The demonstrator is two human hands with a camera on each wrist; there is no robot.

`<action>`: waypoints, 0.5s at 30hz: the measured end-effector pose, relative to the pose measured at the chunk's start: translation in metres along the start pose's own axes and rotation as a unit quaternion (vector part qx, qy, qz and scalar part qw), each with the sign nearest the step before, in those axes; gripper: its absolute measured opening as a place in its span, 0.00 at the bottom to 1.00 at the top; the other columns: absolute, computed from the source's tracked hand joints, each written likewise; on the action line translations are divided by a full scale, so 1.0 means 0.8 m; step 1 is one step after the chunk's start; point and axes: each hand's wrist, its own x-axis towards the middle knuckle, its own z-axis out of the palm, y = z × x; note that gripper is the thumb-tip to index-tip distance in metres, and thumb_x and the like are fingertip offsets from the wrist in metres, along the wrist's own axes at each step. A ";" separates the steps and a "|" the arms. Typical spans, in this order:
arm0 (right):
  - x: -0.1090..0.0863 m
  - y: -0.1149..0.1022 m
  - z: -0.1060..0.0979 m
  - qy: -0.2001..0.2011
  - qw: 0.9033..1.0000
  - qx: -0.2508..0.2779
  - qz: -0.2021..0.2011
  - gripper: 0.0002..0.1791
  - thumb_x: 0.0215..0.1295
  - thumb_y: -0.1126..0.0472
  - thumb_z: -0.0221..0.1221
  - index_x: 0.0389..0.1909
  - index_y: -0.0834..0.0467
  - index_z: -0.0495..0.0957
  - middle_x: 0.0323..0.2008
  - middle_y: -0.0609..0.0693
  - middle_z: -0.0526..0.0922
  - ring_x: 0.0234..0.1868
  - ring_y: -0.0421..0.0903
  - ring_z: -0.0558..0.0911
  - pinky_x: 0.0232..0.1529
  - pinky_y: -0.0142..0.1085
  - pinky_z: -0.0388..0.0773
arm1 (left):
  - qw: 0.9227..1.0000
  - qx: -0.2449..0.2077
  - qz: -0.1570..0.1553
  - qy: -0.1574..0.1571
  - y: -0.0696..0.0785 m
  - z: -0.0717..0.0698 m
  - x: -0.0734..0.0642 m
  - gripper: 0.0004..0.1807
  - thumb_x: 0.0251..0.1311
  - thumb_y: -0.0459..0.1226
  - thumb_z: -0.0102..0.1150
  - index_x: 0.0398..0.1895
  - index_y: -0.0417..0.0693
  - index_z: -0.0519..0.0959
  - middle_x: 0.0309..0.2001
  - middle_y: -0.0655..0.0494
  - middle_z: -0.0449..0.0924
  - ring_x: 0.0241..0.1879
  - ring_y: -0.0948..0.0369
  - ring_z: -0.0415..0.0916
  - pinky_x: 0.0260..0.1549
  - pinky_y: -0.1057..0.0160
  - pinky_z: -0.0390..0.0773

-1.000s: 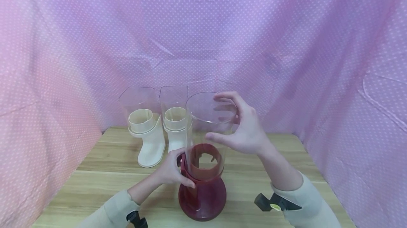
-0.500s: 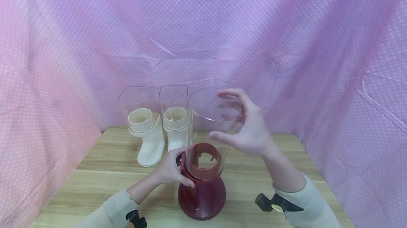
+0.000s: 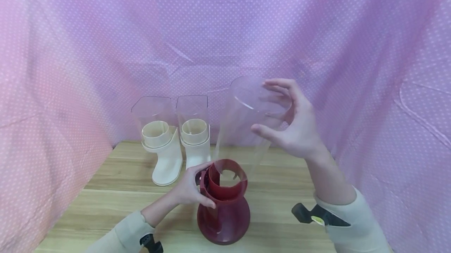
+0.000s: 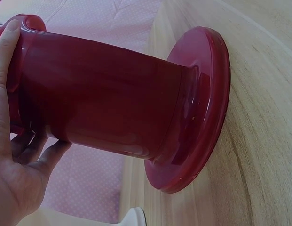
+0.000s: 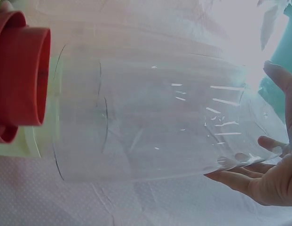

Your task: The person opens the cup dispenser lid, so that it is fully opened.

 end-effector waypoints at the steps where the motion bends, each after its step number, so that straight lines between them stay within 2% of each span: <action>1: 0.002 -0.001 -0.004 0.006 1.000 0.006 -0.001 0.47 0.44 0.87 0.70 0.70 0.70 0.68 0.66 0.63 0.79 0.61 0.50 0.87 0.52 0.41 0.89 | 1.000 -0.002 -0.003 0.000 0.000 0.000 0.000 0.58 0.37 0.49 0.91 0.76 0.50 0.72 0.64 0.49 0.84 0.59 0.60 0.84 0.56 0.61 0.87; 8: 0.007 0.003 -0.030 0.041 0.999 -0.002 -0.014 0.44 0.45 0.89 0.67 0.68 0.71 0.70 0.63 0.62 0.80 0.58 0.50 0.88 0.53 0.38 0.89 | 1.000 -0.012 -0.014 -0.003 -0.002 0.000 0.000 0.57 0.37 0.49 0.92 0.76 0.52 0.72 0.65 0.51 0.83 0.62 0.45 0.82 0.56 0.59 0.88; 11: 0.009 0.004 -0.038 0.051 0.998 -0.012 -0.019 0.45 0.43 0.90 0.66 0.68 0.73 0.69 0.62 0.61 0.81 0.57 0.48 0.88 0.52 0.37 0.89 | 1.000 -0.011 -0.010 -0.003 -0.003 0.000 0.000 0.57 0.38 0.50 0.91 0.76 0.52 0.72 0.65 0.50 0.83 0.61 0.46 0.82 0.56 0.60 0.88; 15: 0.012 0.006 -0.047 0.067 0.997 -0.033 -0.010 0.45 0.42 0.90 0.66 0.68 0.72 0.70 0.62 0.61 0.81 0.55 0.46 0.89 0.50 0.35 0.89 | 1.000 -0.014 -0.004 -0.005 -0.002 0.000 0.000 0.58 0.38 0.52 0.91 0.76 0.51 0.72 0.66 0.50 0.83 0.60 0.54 0.83 0.56 0.60 0.88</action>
